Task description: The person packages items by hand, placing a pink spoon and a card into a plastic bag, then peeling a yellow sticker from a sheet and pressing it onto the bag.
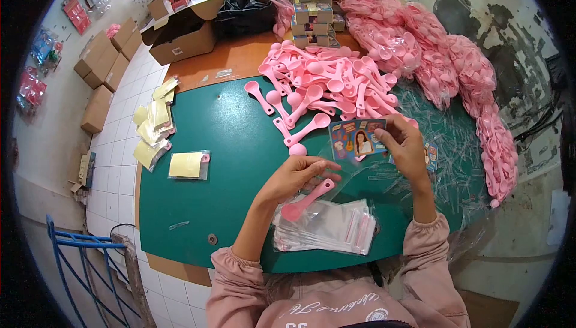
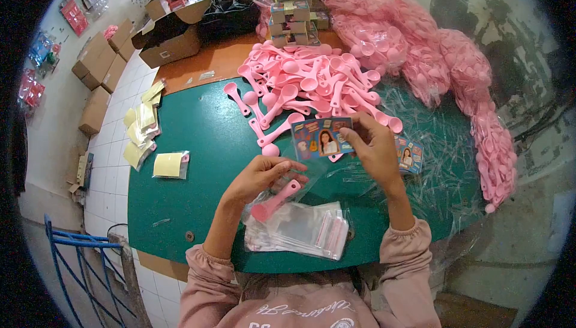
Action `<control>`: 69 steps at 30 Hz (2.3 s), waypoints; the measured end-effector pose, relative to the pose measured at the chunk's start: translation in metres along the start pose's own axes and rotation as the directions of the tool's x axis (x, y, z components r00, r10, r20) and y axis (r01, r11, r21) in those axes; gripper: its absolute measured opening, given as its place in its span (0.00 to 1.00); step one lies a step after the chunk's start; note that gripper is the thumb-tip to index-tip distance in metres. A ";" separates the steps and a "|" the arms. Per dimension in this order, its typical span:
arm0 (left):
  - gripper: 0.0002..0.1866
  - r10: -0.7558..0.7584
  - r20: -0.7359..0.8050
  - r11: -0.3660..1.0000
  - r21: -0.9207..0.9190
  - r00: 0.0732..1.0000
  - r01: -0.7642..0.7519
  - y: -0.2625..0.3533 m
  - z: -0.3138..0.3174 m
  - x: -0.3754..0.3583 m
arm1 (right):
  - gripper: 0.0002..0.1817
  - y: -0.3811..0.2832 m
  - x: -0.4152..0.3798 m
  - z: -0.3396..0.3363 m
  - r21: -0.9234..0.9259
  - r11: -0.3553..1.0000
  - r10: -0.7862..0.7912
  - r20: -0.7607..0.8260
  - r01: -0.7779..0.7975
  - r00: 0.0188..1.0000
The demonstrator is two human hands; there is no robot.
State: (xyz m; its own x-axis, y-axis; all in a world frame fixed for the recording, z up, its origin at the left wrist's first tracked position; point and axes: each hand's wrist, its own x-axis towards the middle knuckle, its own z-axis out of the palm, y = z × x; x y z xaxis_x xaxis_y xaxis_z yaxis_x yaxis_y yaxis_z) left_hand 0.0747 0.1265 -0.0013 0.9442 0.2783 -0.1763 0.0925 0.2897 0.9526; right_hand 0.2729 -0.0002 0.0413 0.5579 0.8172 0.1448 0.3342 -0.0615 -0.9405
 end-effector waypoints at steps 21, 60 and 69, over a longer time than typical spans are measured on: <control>0.17 -0.117 -0.033 0.986 0.118 0.993 0.120 0.002 -0.006 -0.003 | 0.08 -0.009 -0.010 0.002 -0.093 0.975 -0.185 0.177 0.204 0.967; 0.32 0.122 0.047 0.777 0.616 0.991 -0.125 -0.023 0.002 0.003 | 0.10 -0.002 -0.019 0.016 -0.209 0.975 0.048 0.523 0.074 0.851; 0.38 0.092 0.055 0.862 0.496 0.994 -0.107 -0.012 0.011 -0.002 | 0.11 0.006 -0.027 0.035 -0.113 0.994 0.074 0.612 -0.005 0.787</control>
State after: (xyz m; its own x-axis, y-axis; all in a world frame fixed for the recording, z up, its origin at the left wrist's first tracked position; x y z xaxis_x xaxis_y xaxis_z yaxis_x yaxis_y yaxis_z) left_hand 0.0755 0.1124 -0.0093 0.9647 0.2528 -0.0742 0.1355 -0.2344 0.9627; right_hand 0.2335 -0.0029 0.0209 -0.0015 0.9896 -0.1436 0.4149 -0.1300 -0.9005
